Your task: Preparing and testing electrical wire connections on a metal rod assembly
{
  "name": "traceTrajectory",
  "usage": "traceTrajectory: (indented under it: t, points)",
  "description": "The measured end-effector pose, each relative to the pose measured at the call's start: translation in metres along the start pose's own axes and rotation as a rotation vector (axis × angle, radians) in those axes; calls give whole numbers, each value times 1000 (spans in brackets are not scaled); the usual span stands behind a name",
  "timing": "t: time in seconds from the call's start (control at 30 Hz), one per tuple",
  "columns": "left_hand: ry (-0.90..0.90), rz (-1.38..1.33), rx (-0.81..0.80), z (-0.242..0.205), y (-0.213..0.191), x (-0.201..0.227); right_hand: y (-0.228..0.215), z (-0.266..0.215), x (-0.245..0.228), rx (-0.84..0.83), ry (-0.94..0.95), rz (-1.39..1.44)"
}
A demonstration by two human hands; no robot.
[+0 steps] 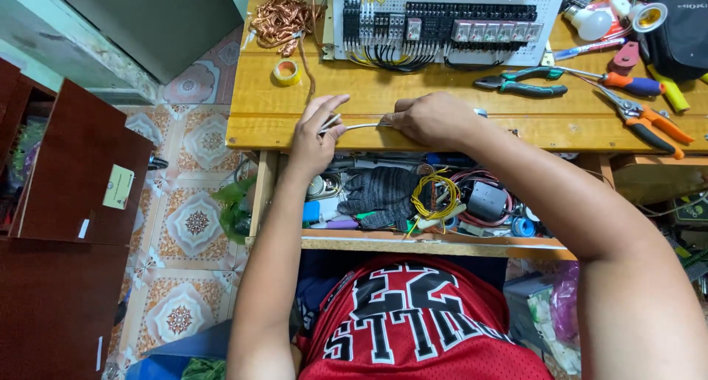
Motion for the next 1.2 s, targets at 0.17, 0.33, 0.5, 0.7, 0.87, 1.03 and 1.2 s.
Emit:
traceTrajectory:
  t: [0.17, 0.33, 0.5, 0.7, 0.87, 1.03, 1.2]
  points:
    - [-2, 110, 69, -3, -19, 46, -5, 0, -1, -54, 27, 59]
    - [651, 531, 532, -31, -1, 72, -6, 0, -2, -51, 40, 56]
    - [428, 728, -51, -18, 22, 15, -5, 1, -2, -77, 51, 41]
    - [183, 887, -277, -15, 13, 0, -14, 2, -7, -92, 62, 46]
    - [160, 827, -288, -13, 12, 6, -11, -1, -4, -82, 53, -2]
    - [240, 788, -212, -4, 1, 1, -10, -2, -4, -113, 42, 28]
    - [267, 762, -156, -4, 0, -9, -4, -3, 0, -119, 39, 76]
Point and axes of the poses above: each hand's wrist, its own z-axis towards the middle knuckle, its own y-axis out of the palm, x = y × z, the point moved 1 cm from there along z, towards the middle knuckle, and after that the axes turned 5 degrees about x, right-handed, at the moved point
